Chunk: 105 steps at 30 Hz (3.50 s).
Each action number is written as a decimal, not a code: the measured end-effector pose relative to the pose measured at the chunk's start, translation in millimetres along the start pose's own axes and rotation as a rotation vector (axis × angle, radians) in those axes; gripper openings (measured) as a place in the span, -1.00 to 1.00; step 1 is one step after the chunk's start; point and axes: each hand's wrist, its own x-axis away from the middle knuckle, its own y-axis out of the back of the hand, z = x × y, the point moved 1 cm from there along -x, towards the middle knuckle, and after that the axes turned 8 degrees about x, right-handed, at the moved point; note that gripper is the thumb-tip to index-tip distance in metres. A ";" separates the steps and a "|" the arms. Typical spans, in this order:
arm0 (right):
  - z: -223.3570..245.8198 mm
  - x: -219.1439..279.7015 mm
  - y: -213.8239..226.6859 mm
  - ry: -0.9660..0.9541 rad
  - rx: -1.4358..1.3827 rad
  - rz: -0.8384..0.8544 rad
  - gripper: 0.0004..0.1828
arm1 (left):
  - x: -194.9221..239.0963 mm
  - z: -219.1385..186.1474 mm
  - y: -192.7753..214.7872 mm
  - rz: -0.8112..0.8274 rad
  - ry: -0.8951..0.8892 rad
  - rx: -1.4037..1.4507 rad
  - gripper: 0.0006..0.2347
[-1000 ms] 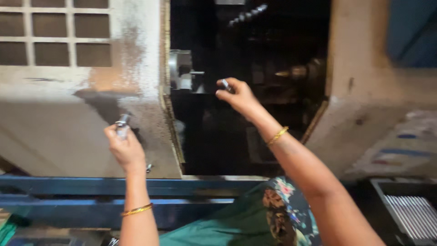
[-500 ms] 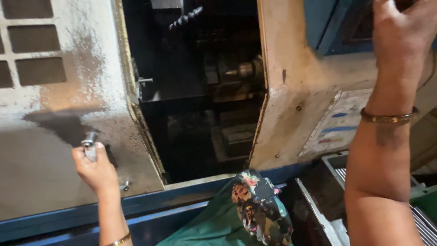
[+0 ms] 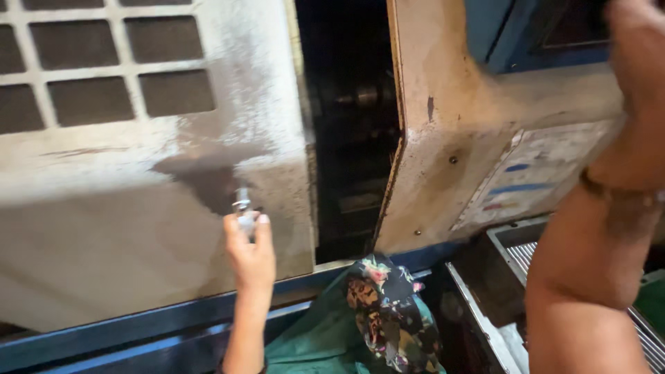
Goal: The person cleans a section of a large metal machine surface using a small metal rod and a cloth. They repeatedly rub the rod against the surface to remove dark residue, then wipe the area with the cloth. The person also opens and closes a side panel of the machine during the process.
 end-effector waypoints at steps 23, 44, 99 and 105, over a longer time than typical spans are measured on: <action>283.4 214.8 206.4 -0.812 -1.379 1.191 -0.60 | 26.7 35.5 43.0 0.602 0.198 -0.013 -0.61; 316.2 285.2 230.2 -0.898 -1.885 1.023 -0.88 | 70.1 -41.0 44.8 0.525 -0.296 -0.115 -0.69; -16.4 458.9 110.4 -0.632 0.046 1.785 -0.60 | 180.7 46.9 -150.1 1.123 -0.516 0.165 -0.58; -10.1 463.3 111.8 -0.534 0.127 1.843 -0.64 | 186.5 52.6 -153.3 1.136 -0.521 0.171 -0.59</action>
